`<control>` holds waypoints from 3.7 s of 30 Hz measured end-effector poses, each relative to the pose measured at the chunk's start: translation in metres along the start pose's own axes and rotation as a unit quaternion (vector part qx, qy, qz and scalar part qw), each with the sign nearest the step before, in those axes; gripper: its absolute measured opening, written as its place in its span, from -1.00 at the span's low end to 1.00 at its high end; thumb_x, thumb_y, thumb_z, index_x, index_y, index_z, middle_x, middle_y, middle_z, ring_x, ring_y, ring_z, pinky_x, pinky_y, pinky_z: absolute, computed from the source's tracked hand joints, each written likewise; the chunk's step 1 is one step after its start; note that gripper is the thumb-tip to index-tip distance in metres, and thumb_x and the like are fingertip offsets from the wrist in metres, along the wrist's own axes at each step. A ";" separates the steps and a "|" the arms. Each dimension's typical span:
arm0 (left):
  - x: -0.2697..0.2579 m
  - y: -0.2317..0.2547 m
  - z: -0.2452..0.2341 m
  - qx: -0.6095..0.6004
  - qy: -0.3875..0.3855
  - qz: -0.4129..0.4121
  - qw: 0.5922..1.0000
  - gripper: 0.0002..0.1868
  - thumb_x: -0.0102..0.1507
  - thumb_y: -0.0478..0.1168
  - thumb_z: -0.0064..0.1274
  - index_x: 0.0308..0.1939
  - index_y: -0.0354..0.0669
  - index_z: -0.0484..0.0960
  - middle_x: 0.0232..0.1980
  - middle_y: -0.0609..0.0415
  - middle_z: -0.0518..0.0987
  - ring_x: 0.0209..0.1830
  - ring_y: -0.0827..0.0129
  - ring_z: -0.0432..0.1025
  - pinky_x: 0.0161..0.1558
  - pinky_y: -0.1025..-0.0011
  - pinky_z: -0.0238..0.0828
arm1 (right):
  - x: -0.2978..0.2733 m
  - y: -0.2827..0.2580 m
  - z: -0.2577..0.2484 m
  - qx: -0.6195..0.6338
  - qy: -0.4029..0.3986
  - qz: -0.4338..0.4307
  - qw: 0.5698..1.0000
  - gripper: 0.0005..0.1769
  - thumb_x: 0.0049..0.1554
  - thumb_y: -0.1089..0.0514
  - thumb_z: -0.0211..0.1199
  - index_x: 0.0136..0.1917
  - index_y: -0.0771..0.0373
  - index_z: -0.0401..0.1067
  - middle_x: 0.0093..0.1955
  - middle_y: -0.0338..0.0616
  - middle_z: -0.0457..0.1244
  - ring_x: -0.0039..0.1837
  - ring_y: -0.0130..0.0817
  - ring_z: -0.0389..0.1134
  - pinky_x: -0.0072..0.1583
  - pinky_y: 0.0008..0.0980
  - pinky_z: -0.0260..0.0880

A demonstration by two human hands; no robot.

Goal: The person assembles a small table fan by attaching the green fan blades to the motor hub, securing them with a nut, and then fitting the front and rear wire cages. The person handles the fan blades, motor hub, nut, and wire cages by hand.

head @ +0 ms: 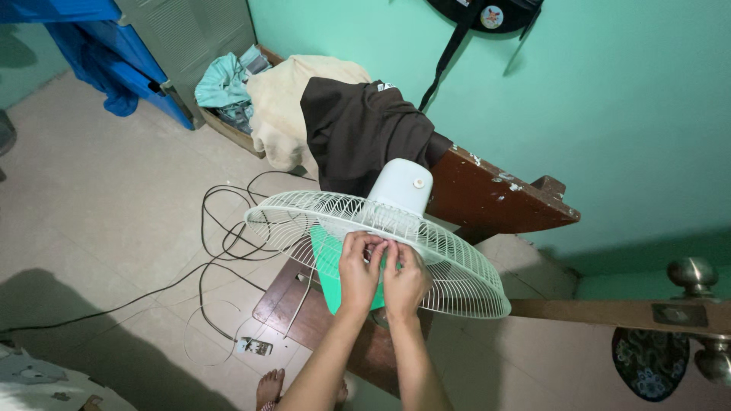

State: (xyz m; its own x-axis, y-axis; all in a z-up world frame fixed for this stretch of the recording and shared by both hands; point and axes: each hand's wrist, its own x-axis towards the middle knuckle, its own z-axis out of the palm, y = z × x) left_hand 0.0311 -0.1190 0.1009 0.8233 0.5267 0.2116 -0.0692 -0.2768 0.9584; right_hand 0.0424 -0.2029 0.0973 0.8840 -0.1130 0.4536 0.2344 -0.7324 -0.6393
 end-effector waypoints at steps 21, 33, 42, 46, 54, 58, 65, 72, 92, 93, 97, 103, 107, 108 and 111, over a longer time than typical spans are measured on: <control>-0.007 0.001 0.002 -0.034 0.075 -0.012 0.997 -0.81 0.30 -0.28 0.13 -0.03 -0.28 0.68 -0.10 -0.11 0.68 -0.15 0.19 0.60 -0.07 0.34 0.52 | -0.025 0.055 0.064 0.460 0.003 0.378 0.804 -0.70 0.24 0.05 0.36 -0.03 0.38 0.58 -0.16 -0.24 0.38 -0.20 -0.54 0.27 -0.16 -0.51 0.26; 0.005 0.014 -0.004 0.003 0.070 -0.105 0.992 -0.77 0.19 -0.17 0.29 -0.18 -0.24 0.68 -0.23 0.00 0.70 -0.37 0.33 0.60 -0.35 0.42 0.53 | 0.027 0.016 -0.177 0.146 -0.598 -0.012 0.788 -0.69 0.26 -0.04 0.21 0.17 0.16 0.45 -0.04 -0.12 0.47 0.04 -0.30 0.53 0.12 -0.32 0.50; -0.001 0.020 0.008 -0.045 0.094 -0.148 0.983 -0.74 0.21 -0.22 0.28 -0.10 -0.22 0.59 -0.11 0.01 0.67 -0.21 0.34 0.62 -0.36 0.42 0.50 | 0.209 -0.014 -0.081 0.234 -0.364 -0.015 0.902 -0.55 0.28 -0.05 0.18 0.25 0.36 0.44 0.03 -0.11 0.33 0.10 -0.38 0.33 0.17 -0.40 0.35; 0.002 0.018 0.005 -0.078 0.087 -0.163 0.980 -0.74 0.17 -0.26 0.27 -0.12 -0.22 0.57 -0.11 0.01 0.66 -0.24 0.29 0.64 -0.36 0.38 0.48 | 0.227 -0.002 -0.012 -0.052 -0.383 -0.070 0.919 -0.30 0.22 -0.25 0.22 0.40 0.29 0.34 0.18 0.13 0.33 0.23 -0.08 0.33 0.26 -0.16 0.29; -0.010 0.026 0.002 -0.030 0.094 -0.115 0.988 -0.46 0.05 -0.18 0.42 0.02 -0.21 0.53 -0.02 -0.06 0.59 -0.02 0.08 0.55 -0.03 0.20 0.49 | 0.211 0.010 0.019 0.005 -0.477 0.106 0.872 -0.23 0.14 -0.34 0.23 0.27 0.37 0.37 0.09 0.04 0.41 0.13 -0.21 0.44 0.19 -0.27 0.41; -0.013 0.030 -0.004 0.014 0.060 -0.146 0.987 -0.31 0.06 -0.08 0.44 0.17 -0.15 0.44 0.14 -0.03 0.53 0.09 0.02 0.50 0.02 0.14 0.44 | 0.202 0.015 0.025 0.059 -0.468 0.114 0.875 -0.26 0.12 -0.28 0.26 0.30 0.34 0.31 0.09 0.03 0.38 0.10 -0.28 0.42 0.14 -0.33 0.42; 0.001 0.013 -0.002 0.031 0.137 -0.025 0.990 -0.12 0.05 -0.09 0.39 0.37 -0.11 0.29 0.28 -0.12 0.40 0.18 -0.13 0.43 0.01 0.09 0.46 | 0.204 0.022 0.032 0.111 -0.475 0.124 0.864 -0.31 0.15 -0.19 0.29 0.31 0.35 0.28 0.12 -0.03 0.36 0.11 -0.34 0.40 0.14 -0.39 0.42; -0.017 0.006 0.026 0.091 0.161 -0.017 0.983 -0.32 0.24 -0.03 0.27 0.37 0.01 0.32 0.46 -0.14 0.33 0.20 -0.11 0.47 -0.08 0.10 0.53 | 0.204 0.017 0.033 0.055 -0.457 0.090 0.883 -0.32 0.15 -0.20 0.28 0.29 0.37 0.29 0.10 0.01 0.38 0.11 -0.33 0.42 0.14 -0.38 0.41; -0.023 0.004 0.035 0.072 0.175 -0.055 0.980 -0.13 -0.08 0.01 0.51 0.28 -0.08 0.55 0.50 -0.05 0.37 0.10 0.09 0.58 -0.03 0.24 0.58 | 0.200 0.018 0.022 0.048 -0.434 0.093 0.895 -0.28 0.15 -0.29 0.25 0.24 0.39 0.31 0.04 0.06 0.38 0.03 -0.27 0.45 0.06 -0.33 0.46; -0.024 0.004 0.037 0.055 0.176 -0.049 0.982 -0.12 -0.05 -0.04 0.51 0.32 -0.11 0.52 0.52 -0.07 0.35 0.15 0.08 0.55 0.03 0.23 0.56 | 0.199 0.018 0.021 0.068 -0.441 0.098 0.890 -0.27 0.15 -0.29 0.25 0.24 0.39 0.30 0.03 0.04 0.38 0.02 -0.28 0.44 0.05 -0.33 0.46; -0.025 0.002 0.040 -0.010 0.203 -0.017 0.979 0.00 -0.04 -0.16 0.53 0.42 -0.21 0.37 0.49 -0.17 0.26 0.33 0.01 0.42 0.25 0.17 0.45 | 0.203 0.016 0.019 0.052 -0.463 0.152 0.871 -0.25 0.11 -0.28 0.24 0.28 0.36 0.27 0.00 0.05 0.36 -0.03 -0.23 0.42 -0.05 -0.22 0.45; -0.019 0.001 0.037 -0.002 0.181 -0.004 0.983 0.16 -0.09 -0.14 0.57 0.53 -0.19 0.27 0.27 -0.15 0.32 0.15 0.08 0.46 0.17 0.25 0.48 | 0.208 0.015 0.030 0.047 -0.467 0.138 0.872 -0.20 0.10 -0.28 0.26 0.34 0.36 0.25 0.06 0.07 0.38 0.06 -0.22 0.45 0.06 -0.30 0.46; -0.017 0.003 0.034 0.046 0.161 -0.017 0.986 0.23 -0.16 -0.10 0.60 0.52 -0.14 0.25 0.14 -0.09 0.34 0.06 0.12 0.43 0.11 0.28 0.49 | 0.209 0.018 0.036 0.012 -0.458 0.121 0.880 -0.19 0.09 -0.32 0.26 0.33 0.36 0.29 0.08 0.06 0.38 0.08 -0.22 0.45 0.09 -0.31 0.44; -0.015 0.003 0.033 0.053 0.157 -0.025 0.986 0.24 -0.17 -0.08 0.60 0.53 -0.13 0.25 0.12 -0.09 0.34 0.04 0.14 0.43 0.08 0.29 0.49 | 0.210 0.018 0.036 -0.003 -0.456 0.111 0.883 -0.20 0.09 -0.33 0.26 0.31 0.35 0.32 0.07 0.05 0.39 0.08 -0.23 0.45 0.10 -0.32 0.42; -0.015 0.004 0.035 0.069 0.153 -0.037 0.985 0.26 -0.18 -0.04 0.59 0.53 -0.14 0.25 0.10 -0.10 0.34 0.01 0.12 0.41 0.00 0.28 0.49 | 0.210 0.020 0.034 0.024 -0.466 0.108 0.878 -0.21 0.10 -0.33 0.25 0.29 0.36 0.30 0.06 0.07 0.39 0.07 -0.23 0.45 0.10 -0.33 0.42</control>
State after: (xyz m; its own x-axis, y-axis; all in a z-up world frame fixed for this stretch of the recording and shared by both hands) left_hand 0.0379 -0.1561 0.0950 0.6126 0.7622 0.2094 0.0794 -0.3228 0.9431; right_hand 0.2466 -0.2189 0.1589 0.8522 0.3688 -0.3712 0.0181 -0.7297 -0.6835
